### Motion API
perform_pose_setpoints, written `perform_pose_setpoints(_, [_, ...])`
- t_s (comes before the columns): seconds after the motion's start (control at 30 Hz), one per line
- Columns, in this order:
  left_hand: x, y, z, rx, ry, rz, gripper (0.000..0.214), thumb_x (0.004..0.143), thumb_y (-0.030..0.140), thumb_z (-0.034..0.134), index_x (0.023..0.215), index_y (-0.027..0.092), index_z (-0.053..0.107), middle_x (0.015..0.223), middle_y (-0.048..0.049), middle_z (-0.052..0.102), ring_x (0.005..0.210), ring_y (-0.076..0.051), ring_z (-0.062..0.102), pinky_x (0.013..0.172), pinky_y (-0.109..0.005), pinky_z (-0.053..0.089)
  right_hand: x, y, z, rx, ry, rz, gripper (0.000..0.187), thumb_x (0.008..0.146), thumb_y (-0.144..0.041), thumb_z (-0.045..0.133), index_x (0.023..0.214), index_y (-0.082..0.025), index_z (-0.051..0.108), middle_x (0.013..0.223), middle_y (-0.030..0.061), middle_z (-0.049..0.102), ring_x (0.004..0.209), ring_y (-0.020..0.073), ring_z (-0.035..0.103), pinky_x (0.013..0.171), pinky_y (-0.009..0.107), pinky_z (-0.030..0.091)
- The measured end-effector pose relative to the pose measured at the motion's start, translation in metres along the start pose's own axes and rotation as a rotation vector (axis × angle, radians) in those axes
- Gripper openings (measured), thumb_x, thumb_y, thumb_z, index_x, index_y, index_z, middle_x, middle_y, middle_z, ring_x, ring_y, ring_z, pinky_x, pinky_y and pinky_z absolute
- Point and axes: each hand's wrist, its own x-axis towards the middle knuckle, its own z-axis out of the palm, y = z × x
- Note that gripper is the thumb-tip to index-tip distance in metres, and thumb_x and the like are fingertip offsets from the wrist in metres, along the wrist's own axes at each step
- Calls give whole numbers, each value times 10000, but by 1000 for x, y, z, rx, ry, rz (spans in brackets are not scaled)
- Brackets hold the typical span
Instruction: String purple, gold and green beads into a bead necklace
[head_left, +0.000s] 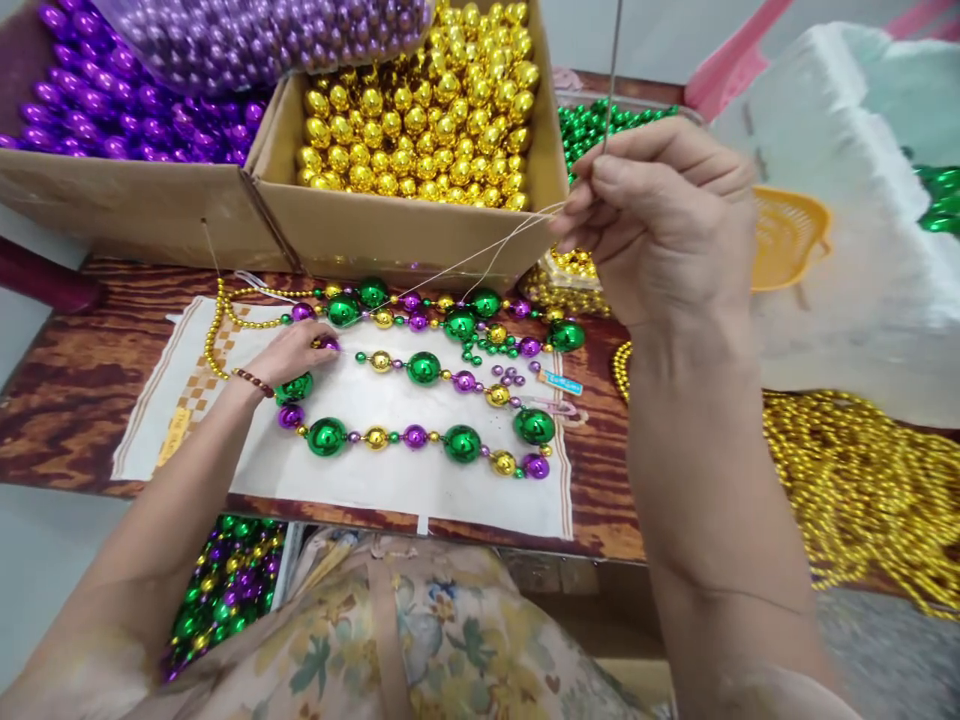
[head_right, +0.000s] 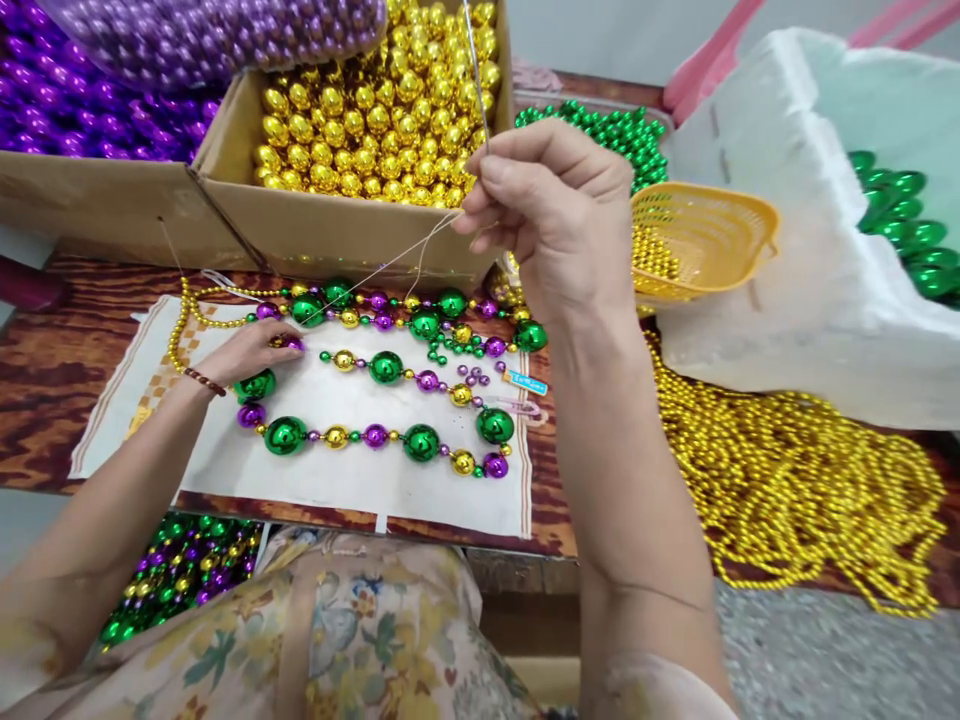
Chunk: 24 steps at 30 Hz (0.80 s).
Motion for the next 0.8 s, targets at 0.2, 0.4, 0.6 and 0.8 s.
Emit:
perform_pose_setpoints(0.2, [-1,-1,-8,74,37,-77,440,834,483,474,1061,170,686,1075,-124,683,991,-306,628,889,-406,479,0,6,-1,0,-8,52,86,662,-209,775,714,-204,707,630,-24,700,533,129,664,408,199,487])
perform_pose_setpoints(0.4, [-4,-5,-7,70,33,-88,464,824,510,472,1041,162,690,1084,-133,678,988,-311,629,884,-412,485,-9,10,-9,-60,-12,128,107,762,-260,773,765,-206,680,663,-19,687,580,112,680,459,179,499])
perform_pose_setpoints(0.6, [-4,-5,-5,113,23,-89,436,826,493,478,1026,171,694,1055,-129,684,974,-304,627,870,-401,495,-22,16,-18,-75,-10,195,211,735,-366,818,760,-248,645,674,-34,681,614,123,676,471,198,521])
perform_pose_setpoints(0.8, [-5,-6,-9,116,55,-105,407,832,464,502,1043,174,693,1084,-134,686,1013,-309,624,891,-403,494,-24,21,-18,-105,36,180,157,748,-318,801,751,-241,665,667,-21,674,597,125,672,472,216,506])
